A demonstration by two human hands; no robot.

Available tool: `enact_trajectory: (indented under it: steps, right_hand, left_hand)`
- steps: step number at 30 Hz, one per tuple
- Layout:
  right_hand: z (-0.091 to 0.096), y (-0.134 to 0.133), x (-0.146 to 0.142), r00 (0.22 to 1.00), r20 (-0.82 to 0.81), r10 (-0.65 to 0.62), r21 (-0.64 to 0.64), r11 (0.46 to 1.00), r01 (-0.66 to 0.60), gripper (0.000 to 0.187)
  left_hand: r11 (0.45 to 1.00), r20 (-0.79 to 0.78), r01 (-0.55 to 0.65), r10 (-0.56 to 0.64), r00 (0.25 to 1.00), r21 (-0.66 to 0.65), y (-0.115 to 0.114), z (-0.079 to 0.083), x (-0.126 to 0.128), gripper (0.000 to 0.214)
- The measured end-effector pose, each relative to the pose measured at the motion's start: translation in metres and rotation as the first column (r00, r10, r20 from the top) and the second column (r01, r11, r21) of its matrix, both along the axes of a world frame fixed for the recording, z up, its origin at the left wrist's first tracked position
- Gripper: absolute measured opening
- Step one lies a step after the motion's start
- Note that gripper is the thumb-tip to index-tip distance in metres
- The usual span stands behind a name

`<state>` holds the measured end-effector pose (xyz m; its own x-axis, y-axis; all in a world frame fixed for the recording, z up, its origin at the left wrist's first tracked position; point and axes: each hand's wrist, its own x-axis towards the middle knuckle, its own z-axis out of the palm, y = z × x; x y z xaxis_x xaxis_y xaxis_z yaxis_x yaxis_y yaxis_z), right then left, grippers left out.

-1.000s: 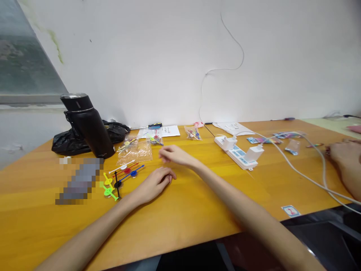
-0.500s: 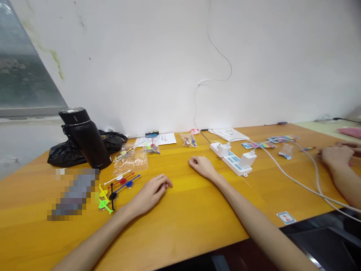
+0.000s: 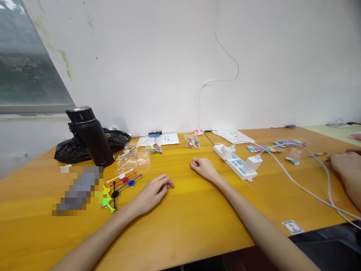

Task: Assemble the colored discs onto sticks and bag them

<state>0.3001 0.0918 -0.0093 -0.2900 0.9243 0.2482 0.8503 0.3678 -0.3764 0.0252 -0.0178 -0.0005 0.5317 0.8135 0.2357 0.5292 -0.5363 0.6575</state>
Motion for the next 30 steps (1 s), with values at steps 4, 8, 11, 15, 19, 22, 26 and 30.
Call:
enact_trajectory:
  steps: [4,8,11,15,19,22,26,30]
  right_hand:
    - [0.0015,-0.0006,-0.0014,1.000,0.018,-0.004,-0.009,1.000,0.005,0.028]
    - [0.0024,0.0002,-0.0019,1.000,0.030,-0.003,-0.018,1.000,0.004,0.030]
    - [0.0032,0.0001,-0.0013,1.000,0.026,0.008,-0.024,1.000,-0.008,0.030]
    - [0.0056,-0.0018,-0.0013,1.000,-0.008,0.006,-0.048,0.999,-0.007,0.021]
    - [0.0072,-0.0030,-0.0022,0.999,-0.037,-0.006,-0.056,0.998,0.004,0.011]
    - [0.0072,-0.0024,-0.0024,0.999,-0.038,-0.013,-0.069,0.998,0.010,0.006]
    - [0.0074,-0.0018,-0.0026,0.999,-0.033,-0.007,-0.076,0.997,0.005,0.005]
    - [0.0081,-0.0022,-0.0041,0.999,-0.031,-0.009,-0.086,0.996,0.007,0.006]
  left_hand:
    - [1.000,-0.001,-0.011,0.011,1.000,-0.006,-0.0002,0.0001,-0.0003,0.024]
    - [1.000,0.004,-0.006,0.006,1.000,-0.011,0.0004,0.0007,0.0001,0.025]
    - [1.000,0.008,-0.004,0.004,1.000,-0.019,0.0010,0.0015,0.0005,0.026]
    - [0.999,0.007,-0.006,0.006,1.000,-0.031,0.0013,0.0025,0.0009,0.025]
    - [0.999,-0.001,-0.009,0.009,1.000,-0.039,0.0009,0.0033,0.0008,0.026]
    - [0.999,0.006,-0.006,0.006,1.000,-0.046,0.0006,0.0032,0.0002,0.026]
    - [0.999,0.014,-0.003,0.004,1.000,-0.054,0.0008,0.0022,-0.0007,0.025]
    - [0.998,0.019,0.000,0.002,1.000,-0.057,0.0015,0.0012,-0.0015,0.025]
